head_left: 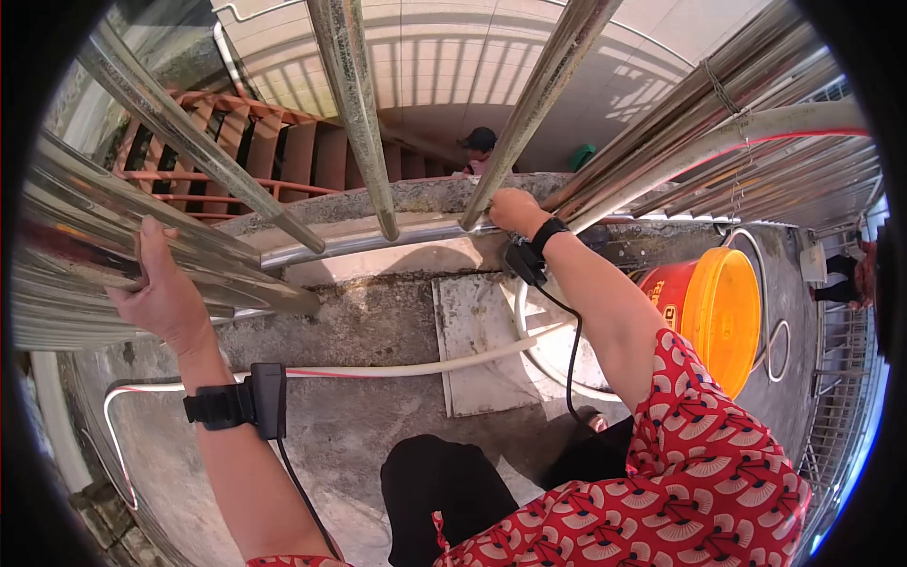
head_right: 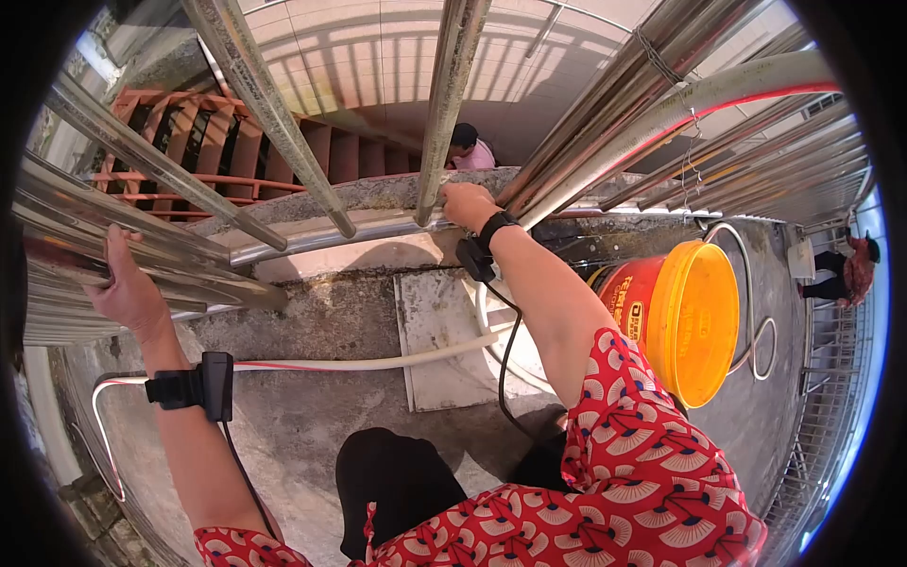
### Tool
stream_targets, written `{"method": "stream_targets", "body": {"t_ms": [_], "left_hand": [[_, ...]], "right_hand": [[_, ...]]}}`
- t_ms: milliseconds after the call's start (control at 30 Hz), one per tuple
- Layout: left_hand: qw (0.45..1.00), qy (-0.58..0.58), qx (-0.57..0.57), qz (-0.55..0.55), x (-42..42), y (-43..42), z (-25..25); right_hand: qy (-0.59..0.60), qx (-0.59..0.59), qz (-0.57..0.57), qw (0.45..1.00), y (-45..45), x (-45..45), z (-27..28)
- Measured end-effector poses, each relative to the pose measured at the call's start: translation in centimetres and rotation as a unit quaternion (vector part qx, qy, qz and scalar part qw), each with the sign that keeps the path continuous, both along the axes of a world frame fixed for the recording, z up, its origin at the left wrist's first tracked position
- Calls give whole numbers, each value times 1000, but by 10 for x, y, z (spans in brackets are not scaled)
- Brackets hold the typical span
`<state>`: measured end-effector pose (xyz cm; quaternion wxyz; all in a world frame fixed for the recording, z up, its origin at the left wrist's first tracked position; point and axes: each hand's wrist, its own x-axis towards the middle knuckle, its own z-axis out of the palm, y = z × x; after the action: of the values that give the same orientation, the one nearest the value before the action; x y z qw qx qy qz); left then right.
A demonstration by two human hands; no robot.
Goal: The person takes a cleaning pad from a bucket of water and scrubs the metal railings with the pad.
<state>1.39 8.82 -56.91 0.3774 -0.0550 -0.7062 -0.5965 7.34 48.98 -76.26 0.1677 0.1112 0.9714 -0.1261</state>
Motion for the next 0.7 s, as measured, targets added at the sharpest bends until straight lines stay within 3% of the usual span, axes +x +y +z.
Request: {"method": "stream_targets", "body": {"t_ms": [67, 133, 167, 233, 267, 400, 433, 467, 633, 700], "left_hand": [[1000, 1, -7, -2, -3, -2, -1], [1000, 2, 7, -1, -3, 2, 0], [1000, 6, 7, -4, -1, 3, 0], [1000, 11, 1, -12, 1, 2, 1], [1000, 18, -12, -19, -1, 0, 1], [1000, 15, 5, -5, 1, 4, 1], [1000, 10, -6, -9, 1, 2, 2], [1000, 5, -18, -11, 1, 0, 3], [995, -15, -100, 25, 1, -7, 3], [998, -23, -50, 9, 4, -2, 3]], "right_hand": [[18, -41, 2, 999, 6, -7, -22], [61, -91, 136, 985, 9, -26, -41], [66, -90, 132, 985, 12, -26, -39], [163, -321, 144, 922, 12, -33, -36], [166, -325, 147, 920, 9, -39, -33], [32, -282, 123, 951, 5, -40, -27], [35, -284, 125, 950, 15, -47, -51], [51, -211, 206, 954, 28, -60, -97], [62, -96, 184, 976, 26, -46, -98], [-73, -30, -36, 996, -16, -14, 2]]}}
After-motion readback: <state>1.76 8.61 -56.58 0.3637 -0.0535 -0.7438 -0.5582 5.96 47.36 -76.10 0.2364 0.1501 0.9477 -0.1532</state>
